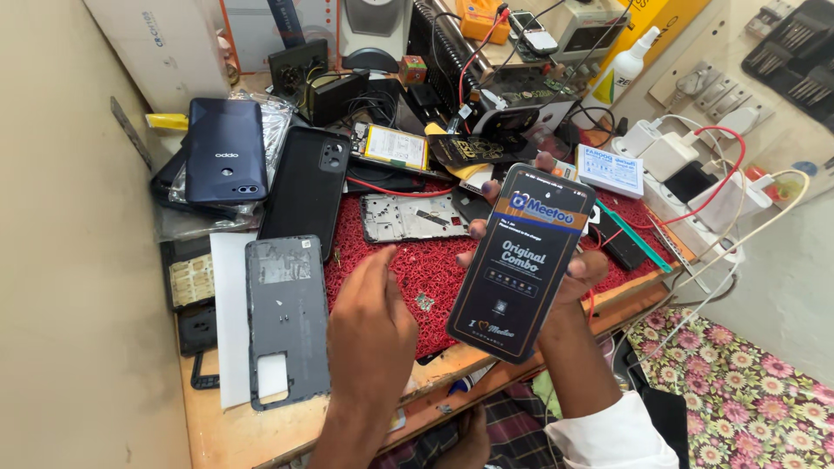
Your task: The person assembles a smartphone by hand, aligning the internal frame and camera module, then attaching the screen assembly. They connect the battery ribbon cable, secure the assembly with rubber bands, and test the device by powering it on and plugging in a charging cable.
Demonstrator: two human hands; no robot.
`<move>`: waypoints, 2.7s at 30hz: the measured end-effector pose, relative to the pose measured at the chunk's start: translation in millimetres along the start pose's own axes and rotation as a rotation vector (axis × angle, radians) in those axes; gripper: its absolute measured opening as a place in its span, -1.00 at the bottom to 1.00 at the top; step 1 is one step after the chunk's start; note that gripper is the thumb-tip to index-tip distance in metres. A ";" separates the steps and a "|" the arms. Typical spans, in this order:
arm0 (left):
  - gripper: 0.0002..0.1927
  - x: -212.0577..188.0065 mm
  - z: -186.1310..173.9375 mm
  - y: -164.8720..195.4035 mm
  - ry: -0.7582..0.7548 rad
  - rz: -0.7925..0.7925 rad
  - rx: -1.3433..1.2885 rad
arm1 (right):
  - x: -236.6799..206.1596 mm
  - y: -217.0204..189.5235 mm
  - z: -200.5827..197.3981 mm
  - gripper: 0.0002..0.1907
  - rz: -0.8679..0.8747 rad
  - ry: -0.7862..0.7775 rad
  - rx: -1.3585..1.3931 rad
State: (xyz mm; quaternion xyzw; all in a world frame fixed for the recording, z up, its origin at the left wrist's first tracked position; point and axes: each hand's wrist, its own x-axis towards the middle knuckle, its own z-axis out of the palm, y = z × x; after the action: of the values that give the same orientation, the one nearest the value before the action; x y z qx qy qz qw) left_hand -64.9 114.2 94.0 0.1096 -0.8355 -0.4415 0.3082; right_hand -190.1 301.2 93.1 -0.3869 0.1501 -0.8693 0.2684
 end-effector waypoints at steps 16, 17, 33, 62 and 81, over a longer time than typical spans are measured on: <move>-0.73 -14.1 10.2 6.4 -0.548 -0.178 -0.590 | 2.7 16.5 -10.6 -0.39 -0.024 0.234 -0.064; -0.71 -11.7 6.8 7.5 -0.551 -0.123 -0.472 | 4.6 6.7 -9.8 -0.44 -0.013 0.288 -0.185; -0.78 25.6 -19.4 -11.1 -0.298 0.341 -0.201 | -32.2 -59.8 11.6 -0.71 0.087 0.015 -1.920; -0.71 9.8 -8.8 -13.7 -0.204 0.295 -0.300 | 7.0 -7.7 52.2 -0.78 0.013 -0.254 -1.938; -0.56 5.2 -17.5 2.4 -0.170 0.075 -0.442 | 26.5 -50.0 66.4 -0.76 0.089 0.010 -1.509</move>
State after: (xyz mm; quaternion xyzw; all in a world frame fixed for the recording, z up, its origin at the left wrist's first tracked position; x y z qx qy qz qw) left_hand -58.1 101.5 105.4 -0.0290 -0.7451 -0.6094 0.2695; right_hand -172.4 322.7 175.8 -0.4552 0.7212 -0.5210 -0.0353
